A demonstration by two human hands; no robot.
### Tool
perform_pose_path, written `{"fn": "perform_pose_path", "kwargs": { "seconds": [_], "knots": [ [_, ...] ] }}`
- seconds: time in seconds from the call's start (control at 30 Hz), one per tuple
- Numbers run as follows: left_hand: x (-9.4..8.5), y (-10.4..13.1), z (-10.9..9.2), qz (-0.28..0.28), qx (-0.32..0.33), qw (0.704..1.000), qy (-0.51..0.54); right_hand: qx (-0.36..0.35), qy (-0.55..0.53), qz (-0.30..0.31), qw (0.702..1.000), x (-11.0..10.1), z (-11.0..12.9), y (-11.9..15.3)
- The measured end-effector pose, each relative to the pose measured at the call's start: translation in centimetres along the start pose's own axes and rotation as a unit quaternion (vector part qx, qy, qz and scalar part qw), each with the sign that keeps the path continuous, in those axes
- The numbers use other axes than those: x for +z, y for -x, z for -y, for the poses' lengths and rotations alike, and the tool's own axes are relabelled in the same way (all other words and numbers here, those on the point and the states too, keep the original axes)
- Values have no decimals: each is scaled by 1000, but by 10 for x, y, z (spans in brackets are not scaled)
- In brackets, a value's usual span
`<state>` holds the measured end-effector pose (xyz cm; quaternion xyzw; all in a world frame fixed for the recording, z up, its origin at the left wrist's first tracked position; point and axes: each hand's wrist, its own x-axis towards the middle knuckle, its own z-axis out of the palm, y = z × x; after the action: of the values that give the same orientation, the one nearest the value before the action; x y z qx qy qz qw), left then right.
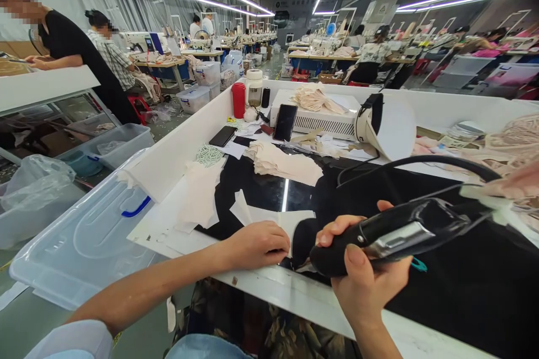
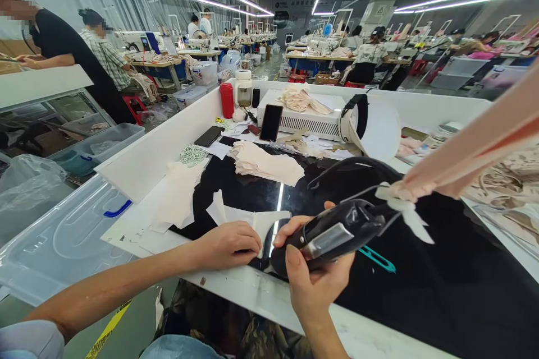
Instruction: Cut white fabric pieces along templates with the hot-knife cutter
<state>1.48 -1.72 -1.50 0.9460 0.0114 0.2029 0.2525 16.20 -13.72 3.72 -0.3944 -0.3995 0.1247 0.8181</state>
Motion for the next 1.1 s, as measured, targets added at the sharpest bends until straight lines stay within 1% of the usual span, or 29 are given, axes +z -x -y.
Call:
{"fn": "perform_pose_path", "kwargs": {
  "seconds": [0.13, 0.3, 0.47, 0.6, 0.73, 0.83, 0.93, 1.1],
  "knots": [
    [0, 0, -1, -5, 4, 1000, -6, -3, -3, -28, 1000, 5, -2, -5],
    [0, 1, 1, 0, 3, 1000, -12, -9, 6, -21, 1000, 11, -11, -4],
    [1, 1, 2, -1, 6, 1000, -7, -5, 9, -12, 1000, 12, -13, -2],
    [-4, 0, 0, 3, 6, 1000, 20, -8, 13, -6, 1000, 12, -13, -2],
    [-12, -2, -1, 4, -17, 999, 44, -19, 8, -4, 1000, 11, -15, -1],
    [-12, -5, 1, 6, -38, 999, 29, -9, 6, -6, 1000, 12, -14, -1],
    [-9, -6, 3, 12, -50, 999, 4, -2, 5, -10, 1000, 13, -12, -1],
    [-3, -8, 5, -14, -32, 999, -37, -10, 7, -10, 1000, 13, -12, -1]
  ]
}}
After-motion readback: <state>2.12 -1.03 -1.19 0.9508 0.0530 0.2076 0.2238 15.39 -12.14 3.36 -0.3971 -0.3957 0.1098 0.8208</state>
